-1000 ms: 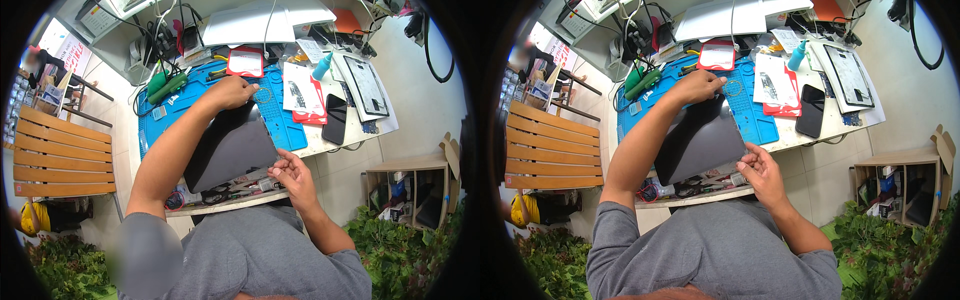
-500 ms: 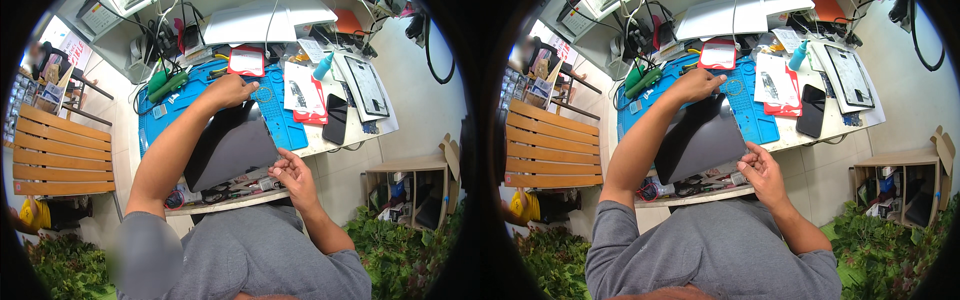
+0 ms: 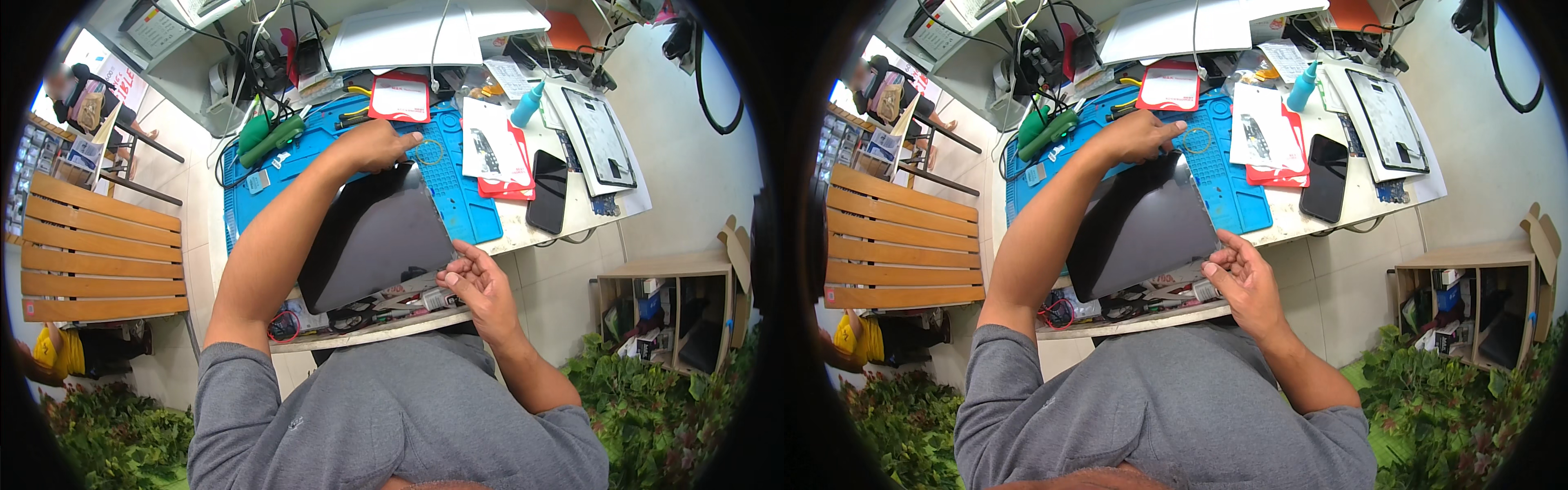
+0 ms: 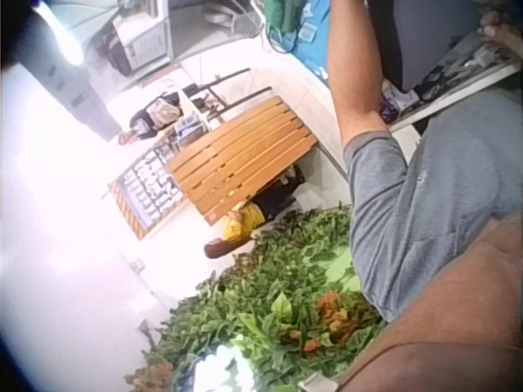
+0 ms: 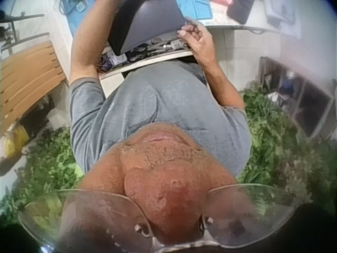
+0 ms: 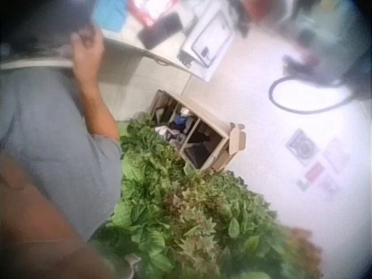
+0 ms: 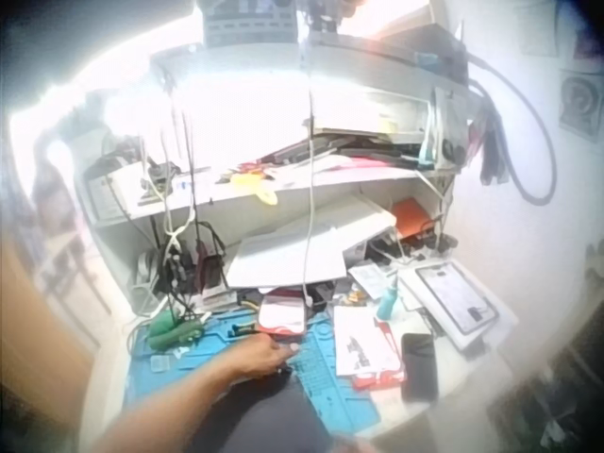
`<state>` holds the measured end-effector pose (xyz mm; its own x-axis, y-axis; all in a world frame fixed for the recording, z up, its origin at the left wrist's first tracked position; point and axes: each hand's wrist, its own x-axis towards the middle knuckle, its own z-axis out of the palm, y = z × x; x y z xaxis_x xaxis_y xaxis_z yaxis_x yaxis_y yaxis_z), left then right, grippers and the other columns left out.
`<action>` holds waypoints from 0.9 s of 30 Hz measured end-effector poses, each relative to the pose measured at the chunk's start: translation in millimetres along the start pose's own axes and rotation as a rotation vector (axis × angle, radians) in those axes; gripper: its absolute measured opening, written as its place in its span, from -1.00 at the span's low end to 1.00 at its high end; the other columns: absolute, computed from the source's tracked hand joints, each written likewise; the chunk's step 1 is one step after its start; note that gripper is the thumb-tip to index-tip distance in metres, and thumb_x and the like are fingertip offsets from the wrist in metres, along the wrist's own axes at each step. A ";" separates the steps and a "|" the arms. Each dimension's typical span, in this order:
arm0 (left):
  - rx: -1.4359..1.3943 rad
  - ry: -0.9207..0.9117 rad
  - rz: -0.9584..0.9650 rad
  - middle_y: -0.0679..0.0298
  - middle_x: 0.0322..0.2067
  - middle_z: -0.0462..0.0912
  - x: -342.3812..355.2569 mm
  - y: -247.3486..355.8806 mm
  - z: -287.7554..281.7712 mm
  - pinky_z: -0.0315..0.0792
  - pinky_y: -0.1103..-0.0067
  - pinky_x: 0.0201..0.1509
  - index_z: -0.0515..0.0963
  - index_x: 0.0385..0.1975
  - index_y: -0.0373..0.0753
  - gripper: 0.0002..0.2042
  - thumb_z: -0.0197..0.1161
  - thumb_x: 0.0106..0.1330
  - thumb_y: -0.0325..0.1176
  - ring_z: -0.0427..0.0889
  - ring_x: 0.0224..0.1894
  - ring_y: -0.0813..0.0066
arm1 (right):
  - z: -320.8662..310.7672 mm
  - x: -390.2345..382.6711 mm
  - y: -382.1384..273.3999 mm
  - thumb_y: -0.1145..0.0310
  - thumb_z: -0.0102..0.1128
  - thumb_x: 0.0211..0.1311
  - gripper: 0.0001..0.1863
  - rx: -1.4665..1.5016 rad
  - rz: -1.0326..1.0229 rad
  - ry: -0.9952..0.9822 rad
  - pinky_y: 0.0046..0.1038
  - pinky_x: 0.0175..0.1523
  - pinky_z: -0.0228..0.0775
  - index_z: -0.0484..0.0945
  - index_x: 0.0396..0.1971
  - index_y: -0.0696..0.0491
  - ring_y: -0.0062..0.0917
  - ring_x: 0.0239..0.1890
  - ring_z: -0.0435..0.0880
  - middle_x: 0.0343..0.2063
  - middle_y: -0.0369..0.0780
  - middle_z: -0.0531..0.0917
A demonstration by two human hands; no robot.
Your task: The person removes a screen assembly from a tablet chassis, inspects the edges and connectors, and then reattaches it. They handle the screen and chassis by hand, checking alignment and fit without using tools.
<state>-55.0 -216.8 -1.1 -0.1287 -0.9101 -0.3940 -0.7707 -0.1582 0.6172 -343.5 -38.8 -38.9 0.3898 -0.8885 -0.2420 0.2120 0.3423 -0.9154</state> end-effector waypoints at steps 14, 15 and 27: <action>-0.118 -0.027 -0.103 0.13 -0.52 0.69 4.7 -3.3 -5.2 0.53 0.43 -0.32 0.84 -0.19 -0.33 -0.26 0.21 0.45 0.41 0.63 -0.49 0.35 | -1.1 11.4 -5.1 0.53 0.34 0.46 -0.40 -0.139 -0.008 -0.002 -0.54 -0.03 0.67 0.39 0.42 0.37 -0.72 -0.27 0.63 -0.28 -0.30 0.59; -0.110 -0.031 -0.097 0.10 -0.50 0.71 5.9 -4.5 -5.6 0.58 0.39 -0.27 0.84 -0.19 -0.30 -0.27 0.19 0.47 0.40 0.66 -0.47 0.31 | -1.6 12.0 -3.8 0.53 0.34 0.45 -0.40 -0.143 -0.009 0.002 -0.55 -0.05 0.67 0.40 0.41 0.37 -0.73 -0.27 0.62 -0.28 -0.31 0.59; -0.250 -0.016 -0.150 0.36 -0.61 0.50 -2.3 2.7 -5.0 0.22 0.61 -0.49 0.78 -0.27 -0.35 -0.32 0.36 0.39 0.34 0.34 -0.59 0.61 | 1.2 18.1 -21.8 0.41 0.32 0.50 -0.47 -0.003 0.124 0.014 -0.56 -0.41 0.58 0.43 0.31 0.39 -0.74 -0.57 0.49 -0.54 -0.37 0.52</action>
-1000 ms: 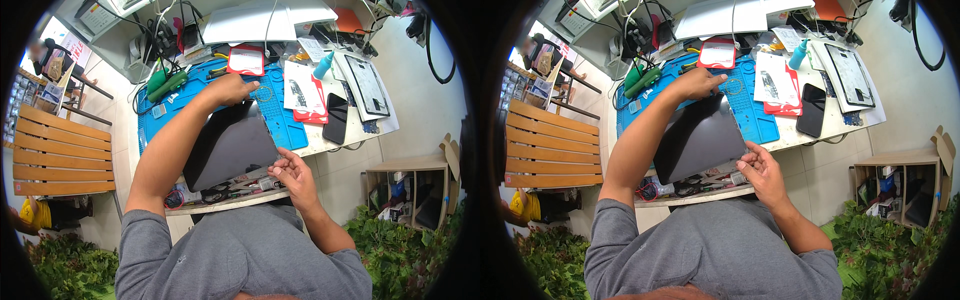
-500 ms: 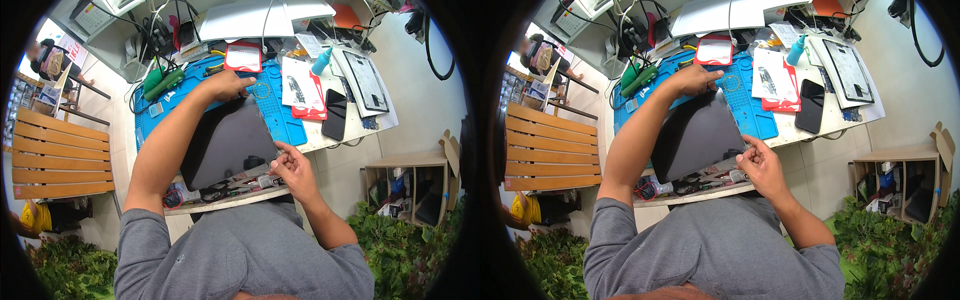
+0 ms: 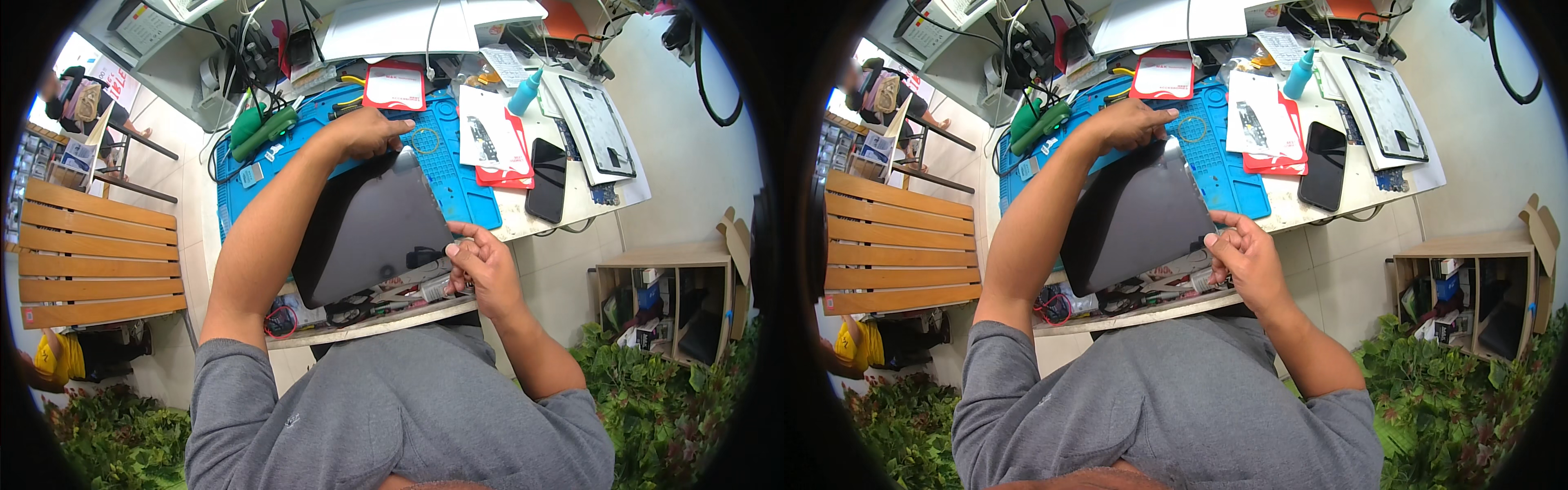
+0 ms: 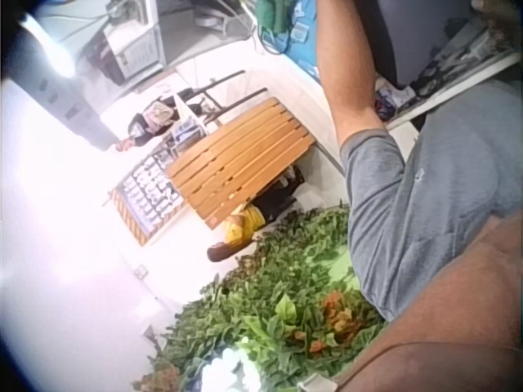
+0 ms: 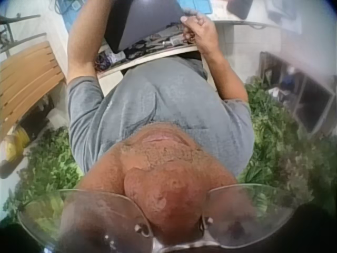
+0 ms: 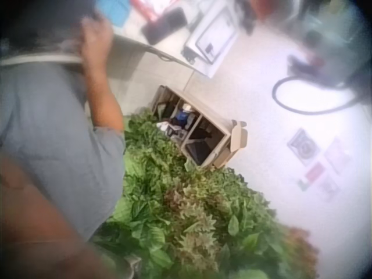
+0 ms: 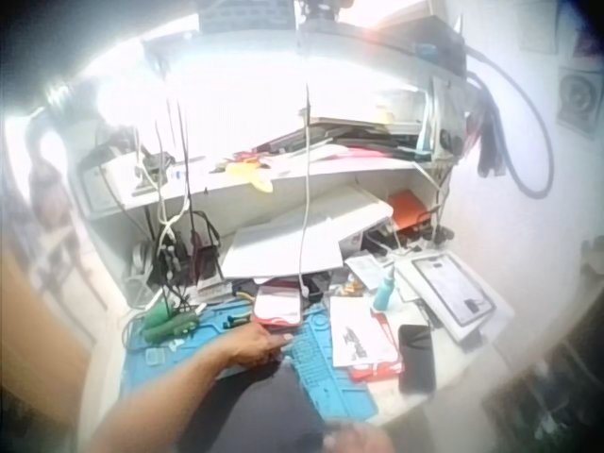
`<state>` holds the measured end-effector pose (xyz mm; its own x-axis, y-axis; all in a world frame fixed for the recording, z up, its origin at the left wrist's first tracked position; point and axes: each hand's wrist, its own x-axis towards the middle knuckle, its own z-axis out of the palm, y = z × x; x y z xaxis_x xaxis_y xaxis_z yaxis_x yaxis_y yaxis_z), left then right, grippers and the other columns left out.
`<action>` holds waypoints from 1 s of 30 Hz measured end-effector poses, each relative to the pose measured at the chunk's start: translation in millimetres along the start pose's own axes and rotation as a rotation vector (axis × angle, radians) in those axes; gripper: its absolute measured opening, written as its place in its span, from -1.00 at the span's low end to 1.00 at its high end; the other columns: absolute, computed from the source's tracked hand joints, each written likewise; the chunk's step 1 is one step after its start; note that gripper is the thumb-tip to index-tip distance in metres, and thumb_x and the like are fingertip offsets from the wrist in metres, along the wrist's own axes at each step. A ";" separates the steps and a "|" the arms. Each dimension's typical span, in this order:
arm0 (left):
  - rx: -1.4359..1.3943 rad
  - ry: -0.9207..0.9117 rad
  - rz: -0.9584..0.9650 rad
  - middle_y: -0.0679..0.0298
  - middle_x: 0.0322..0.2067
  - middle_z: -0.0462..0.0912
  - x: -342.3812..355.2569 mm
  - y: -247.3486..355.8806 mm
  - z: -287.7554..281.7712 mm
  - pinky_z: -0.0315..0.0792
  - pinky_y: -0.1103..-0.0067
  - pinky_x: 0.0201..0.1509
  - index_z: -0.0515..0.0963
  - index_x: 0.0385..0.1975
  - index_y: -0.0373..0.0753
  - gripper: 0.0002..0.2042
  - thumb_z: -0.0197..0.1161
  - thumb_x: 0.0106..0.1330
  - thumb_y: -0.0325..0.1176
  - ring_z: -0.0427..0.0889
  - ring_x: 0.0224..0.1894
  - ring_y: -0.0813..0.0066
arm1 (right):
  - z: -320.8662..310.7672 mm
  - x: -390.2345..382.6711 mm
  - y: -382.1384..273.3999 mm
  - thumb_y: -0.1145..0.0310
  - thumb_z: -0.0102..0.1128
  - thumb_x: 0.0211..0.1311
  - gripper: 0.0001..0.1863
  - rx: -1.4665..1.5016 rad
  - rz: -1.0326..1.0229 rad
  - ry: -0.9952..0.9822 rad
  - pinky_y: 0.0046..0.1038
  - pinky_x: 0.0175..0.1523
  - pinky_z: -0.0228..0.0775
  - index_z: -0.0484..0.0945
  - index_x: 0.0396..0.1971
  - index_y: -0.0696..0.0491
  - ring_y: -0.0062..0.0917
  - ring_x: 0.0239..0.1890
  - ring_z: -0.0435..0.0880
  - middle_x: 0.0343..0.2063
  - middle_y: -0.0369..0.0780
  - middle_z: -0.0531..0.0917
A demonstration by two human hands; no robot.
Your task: The person removes a screen assembly from a tablet chassis, inspects the edges and connectors, and then reattaches it. They handle the screen and chassis by hand, checking alignment and fit without using tools.
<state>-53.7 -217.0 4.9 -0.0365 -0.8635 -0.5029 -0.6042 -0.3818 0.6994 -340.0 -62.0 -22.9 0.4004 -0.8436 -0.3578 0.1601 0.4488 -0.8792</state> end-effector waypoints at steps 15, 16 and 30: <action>0.307 0.439 0.526 0.17 -0.25 0.73 -162.3 -47.1 -17.4 0.57 0.32 -0.08 0.74 -0.14 -0.19 -0.47 0.62 0.16 0.15 0.74 -0.13 0.15 | 1.0 14.4 -10.2 0.45 0.45 0.42 -0.69 0.010 0.034 0.100 -0.64 -0.61 0.15 0.62 0.06 0.23 -0.80 -0.67 0.33 -0.53 -0.42 0.52; 0.298 0.420 0.577 0.17 -0.12 0.73 -179.1 -60.3 -12.5 0.58 0.30 0.07 0.74 -0.09 -0.17 -0.42 0.66 0.10 0.17 0.71 0.02 0.14 | 0.0 15.6 -12.0 0.45 0.45 0.42 -0.70 -0.045 0.013 0.105 -0.65 -0.61 0.14 0.62 0.05 0.23 -0.81 -0.66 0.33 -0.52 -0.42 0.53; 0.373 0.719 0.680 0.12 0.36 0.63 -243.9 -152.5 94.0 0.39 0.05 0.55 0.71 0.19 -0.08 -0.38 0.68 0.02 -0.26 0.49 0.50 -0.02 | 11.1 21.2 -9.8 0.50 0.35 0.48 -0.63 0.048 -0.107 0.040 -0.35 -0.26 0.86 0.45 0.16 0.23 -0.56 -0.31 0.83 -0.32 -0.21 0.79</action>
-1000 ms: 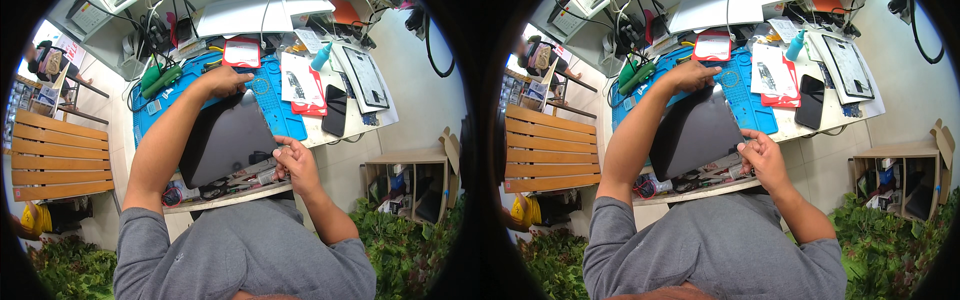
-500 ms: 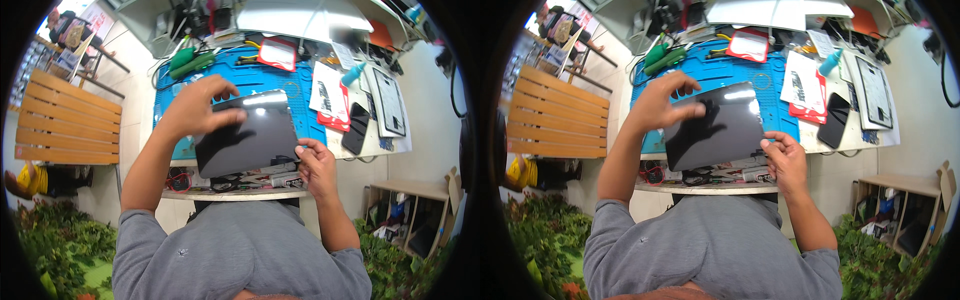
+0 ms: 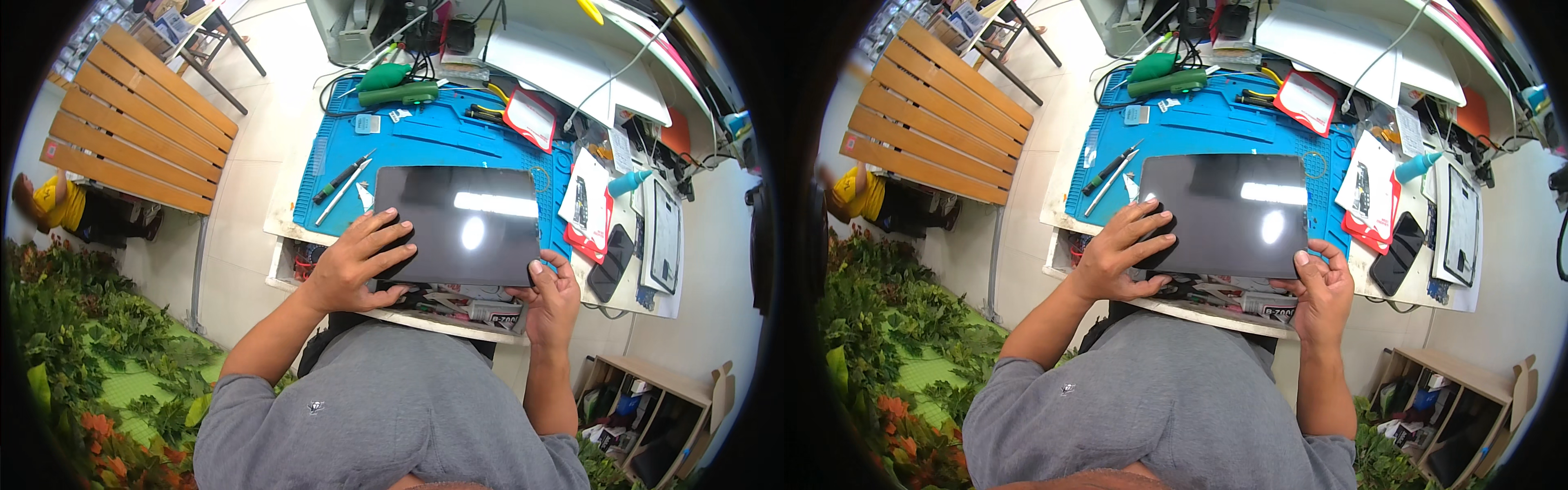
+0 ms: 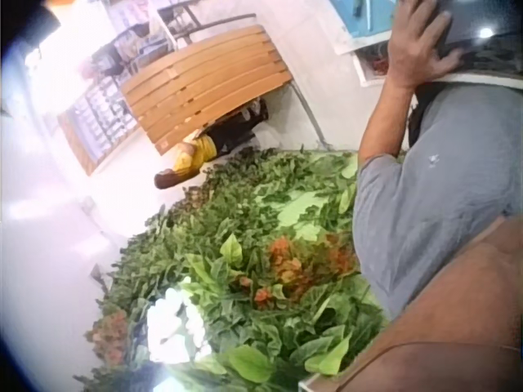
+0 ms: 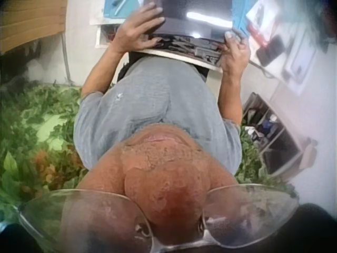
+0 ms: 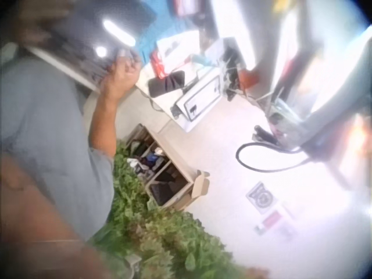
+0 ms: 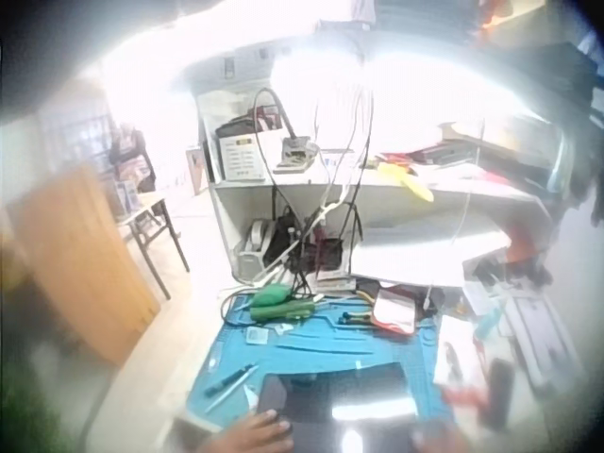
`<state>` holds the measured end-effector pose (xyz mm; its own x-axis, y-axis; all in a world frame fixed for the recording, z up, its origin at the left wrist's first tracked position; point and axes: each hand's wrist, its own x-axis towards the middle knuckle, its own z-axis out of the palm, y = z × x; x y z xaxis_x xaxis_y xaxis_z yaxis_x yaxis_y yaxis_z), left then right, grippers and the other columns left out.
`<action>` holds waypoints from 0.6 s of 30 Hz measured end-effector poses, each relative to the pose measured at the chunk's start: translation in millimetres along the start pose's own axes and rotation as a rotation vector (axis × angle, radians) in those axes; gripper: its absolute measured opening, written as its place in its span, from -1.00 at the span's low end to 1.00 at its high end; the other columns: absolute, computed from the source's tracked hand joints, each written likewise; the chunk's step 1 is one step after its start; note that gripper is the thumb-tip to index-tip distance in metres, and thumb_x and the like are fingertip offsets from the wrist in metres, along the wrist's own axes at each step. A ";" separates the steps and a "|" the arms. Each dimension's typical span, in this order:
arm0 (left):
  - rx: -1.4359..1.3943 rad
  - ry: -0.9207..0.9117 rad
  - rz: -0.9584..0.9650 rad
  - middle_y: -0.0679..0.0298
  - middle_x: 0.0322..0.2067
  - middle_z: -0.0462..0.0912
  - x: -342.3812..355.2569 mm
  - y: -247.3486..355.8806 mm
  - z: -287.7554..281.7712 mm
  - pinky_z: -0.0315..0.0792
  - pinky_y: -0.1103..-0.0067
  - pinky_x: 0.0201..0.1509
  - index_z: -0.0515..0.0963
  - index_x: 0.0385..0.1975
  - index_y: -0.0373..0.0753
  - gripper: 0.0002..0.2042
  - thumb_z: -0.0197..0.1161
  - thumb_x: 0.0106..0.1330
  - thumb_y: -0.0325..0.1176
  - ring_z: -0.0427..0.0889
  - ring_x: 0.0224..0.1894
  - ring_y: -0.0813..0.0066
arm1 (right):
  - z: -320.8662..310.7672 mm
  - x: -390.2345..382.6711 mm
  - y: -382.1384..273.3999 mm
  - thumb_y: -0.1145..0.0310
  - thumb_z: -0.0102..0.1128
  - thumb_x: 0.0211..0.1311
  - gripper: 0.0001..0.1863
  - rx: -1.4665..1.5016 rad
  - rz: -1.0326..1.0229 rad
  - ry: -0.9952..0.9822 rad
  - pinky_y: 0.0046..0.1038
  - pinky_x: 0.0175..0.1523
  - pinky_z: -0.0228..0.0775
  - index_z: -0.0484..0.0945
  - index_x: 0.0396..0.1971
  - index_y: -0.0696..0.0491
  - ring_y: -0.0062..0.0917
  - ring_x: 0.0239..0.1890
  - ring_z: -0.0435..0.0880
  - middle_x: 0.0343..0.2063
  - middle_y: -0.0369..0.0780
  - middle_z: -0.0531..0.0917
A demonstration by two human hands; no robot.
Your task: The person removes a screen assembly from a tablet chassis, inspects the edges and connectors, and then reattaches it. They handle the screen and chassis by hand, checking alignment and fit without using tools.
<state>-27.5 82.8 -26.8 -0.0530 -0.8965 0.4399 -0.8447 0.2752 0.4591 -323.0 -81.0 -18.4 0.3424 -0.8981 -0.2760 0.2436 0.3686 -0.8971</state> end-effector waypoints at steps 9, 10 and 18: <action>0.048 0.166 0.106 0.10 0.19 0.77 0.3 -22.3 -9.3 0.58 0.16 0.43 0.73 0.12 -0.21 -0.41 0.45 -0.06 -0.60 0.70 0.31 -0.02 | 0.3 3.9 -6.2 0.52 0.32 0.47 -0.46 -0.007 -0.053 -0.099 -0.35 -0.26 0.87 0.38 0.34 0.37 -0.54 -0.32 0.83 -0.34 -0.25 0.77; 0.081 0.163 0.100 0.11 0.16 0.78 6.0 -19.2 -13.4 0.59 0.16 0.41 0.75 0.08 -0.22 -0.47 0.45 0.00 -0.66 0.71 0.31 0.01 | 0.3 4.4 -7.4 0.52 0.32 0.46 -0.47 -0.002 -0.051 -0.112 -0.35 -0.26 0.87 0.39 0.33 0.38 -0.54 -0.32 0.83 -0.34 -0.26 0.76; 0.098 0.217 0.193 0.07 0.00 0.84 24.7 -35.3 -20.6 0.72 0.28 0.25 0.77 -0.01 -0.25 -0.65 0.52 0.16 -0.59 0.82 0.14 0.05 | 8.9 11.9 -26.1 0.49 0.28 0.52 -0.65 -0.074 -0.112 -0.137 -0.35 -0.23 0.87 0.57 0.18 0.34 -0.50 -0.34 0.84 -0.26 -0.17 0.79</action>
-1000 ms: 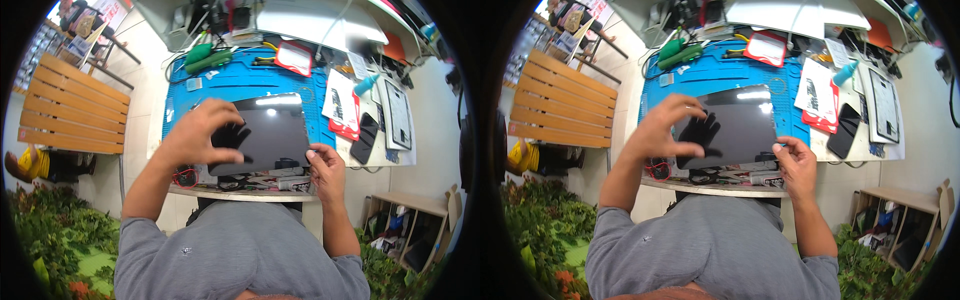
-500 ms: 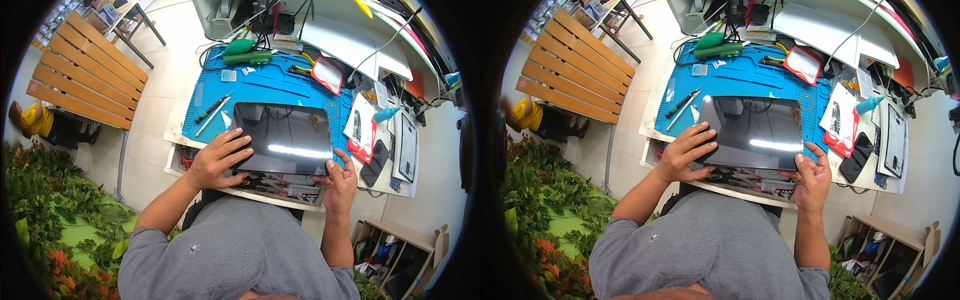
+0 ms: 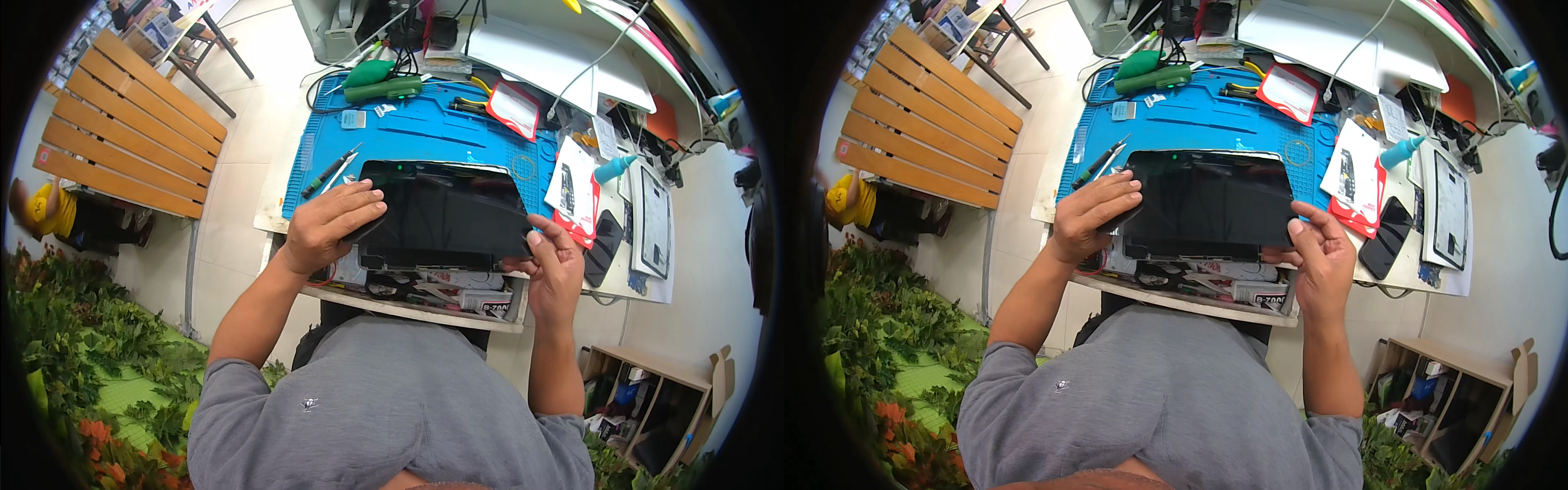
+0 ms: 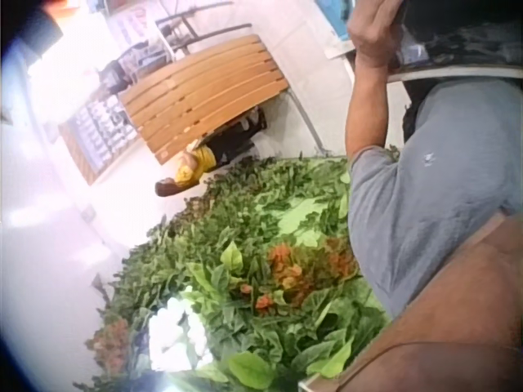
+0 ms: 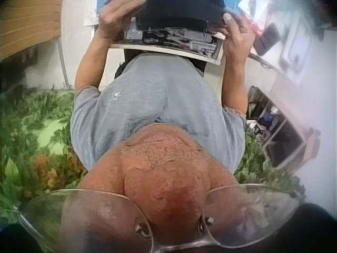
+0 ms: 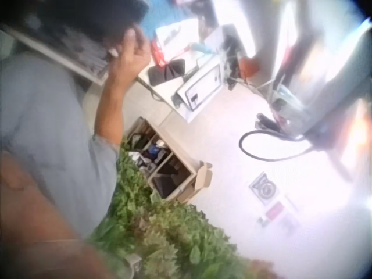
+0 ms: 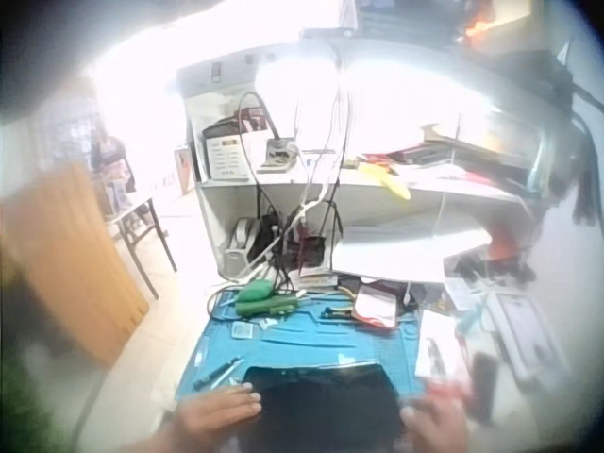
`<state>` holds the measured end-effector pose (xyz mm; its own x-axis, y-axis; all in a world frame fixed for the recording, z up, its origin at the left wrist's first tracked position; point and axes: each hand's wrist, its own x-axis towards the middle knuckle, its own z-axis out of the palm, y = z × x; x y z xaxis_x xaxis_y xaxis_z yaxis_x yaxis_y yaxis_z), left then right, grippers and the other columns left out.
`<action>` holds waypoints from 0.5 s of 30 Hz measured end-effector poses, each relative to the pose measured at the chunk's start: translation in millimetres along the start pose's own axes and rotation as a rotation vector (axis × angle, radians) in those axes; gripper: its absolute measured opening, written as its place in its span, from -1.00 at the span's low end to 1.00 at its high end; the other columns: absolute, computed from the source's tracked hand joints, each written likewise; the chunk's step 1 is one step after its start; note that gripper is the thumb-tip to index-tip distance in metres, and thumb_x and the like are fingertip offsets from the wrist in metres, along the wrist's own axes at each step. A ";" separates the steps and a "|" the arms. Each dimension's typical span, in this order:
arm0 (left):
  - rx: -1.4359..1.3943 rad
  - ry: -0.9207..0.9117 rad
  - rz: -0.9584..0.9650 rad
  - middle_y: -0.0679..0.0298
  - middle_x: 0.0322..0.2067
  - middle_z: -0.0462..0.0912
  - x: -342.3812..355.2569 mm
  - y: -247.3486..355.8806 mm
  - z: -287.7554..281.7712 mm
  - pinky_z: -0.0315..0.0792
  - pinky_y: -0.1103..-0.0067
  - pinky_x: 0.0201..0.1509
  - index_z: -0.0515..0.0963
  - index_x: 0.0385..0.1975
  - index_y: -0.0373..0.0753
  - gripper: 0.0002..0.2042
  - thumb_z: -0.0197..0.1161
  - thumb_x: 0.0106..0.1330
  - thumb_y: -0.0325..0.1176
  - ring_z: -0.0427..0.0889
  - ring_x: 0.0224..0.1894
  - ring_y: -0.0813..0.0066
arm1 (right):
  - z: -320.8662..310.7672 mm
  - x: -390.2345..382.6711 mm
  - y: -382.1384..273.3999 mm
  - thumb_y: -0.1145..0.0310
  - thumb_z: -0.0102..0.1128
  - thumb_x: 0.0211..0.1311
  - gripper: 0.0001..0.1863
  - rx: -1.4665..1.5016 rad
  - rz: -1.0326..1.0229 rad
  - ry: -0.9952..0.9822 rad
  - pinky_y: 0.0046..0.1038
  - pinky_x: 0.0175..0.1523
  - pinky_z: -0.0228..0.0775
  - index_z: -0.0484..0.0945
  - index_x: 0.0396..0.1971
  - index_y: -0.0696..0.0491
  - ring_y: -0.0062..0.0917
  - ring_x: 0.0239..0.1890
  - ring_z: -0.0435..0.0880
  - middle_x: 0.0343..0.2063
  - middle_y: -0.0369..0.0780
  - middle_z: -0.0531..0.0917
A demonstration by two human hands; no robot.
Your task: The person removes a screen assembly from a tablet chassis, inspects the edges and connectors, and then reattaches it. They handle the screen and chassis by hand, checking alignment and fit without using tools.
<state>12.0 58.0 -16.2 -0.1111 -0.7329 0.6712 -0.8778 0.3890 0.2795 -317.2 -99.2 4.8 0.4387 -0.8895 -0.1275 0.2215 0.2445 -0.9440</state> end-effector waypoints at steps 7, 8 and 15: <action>-0.122 0.102 -0.049 0.15 -0.10 0.86 19.5 -9.2 -1.6 0.77 0.40 0.08 0.75 -0.05 -0.25 -0.72 0.48 0.24 -0.62 0.88 -0.02 0.17 | 1.1 22.9 -17.3 0.22 0.08 0.70 -0.59 -0.050 -0.140 -0.104 -0.34 -0.23 0.83 0.66 -0.03 0.34 -0.27 -0.37 0.89 -0.32 -0.01 0.79; -0.147 0.119 -0.065 0.17 -0.15 0.87 22.1 -11.4 -0.6 0.77 0.45 0.00 0.74 -0.07 -0.24 -0.73 0.49 0.25 -0.63 0.89 -0.08 0.20 | 1.5 27.5 -19.1 0.20 0.04 0.72 -0.56 -0.036 -0.165 -0.115 -0.33 -0.23 0.83 0.66 -0.03 0.35 -0.26 -0.37 0.89 -0.32 0.00 0.79; -0.210 0.123 -0.104 0.18 -0.20 0.86 40.8 -20.1 -6.4 0.74 0.46 -0.12 0.74 -0.13 -0.24 -0.77 0.53 0.25 -0.61 0.88 -0.18 0.22 | 6.9 60.1 -37.6 0.06 -0.14 0.75 -0.40 -0.106 -0.204 -0.155 -0.29 -0.21 0.83 0.63 0.00 0.40 -0.20 -0.33 0.89 -0.35 0.02 0.75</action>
<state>28.0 23.9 10.0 0.0430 -0.7067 0.7062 -0.7641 0.4321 0.4790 -293.2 -159.2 34.7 0.5241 -0.8447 0.1085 0.2300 0.0178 -0.9730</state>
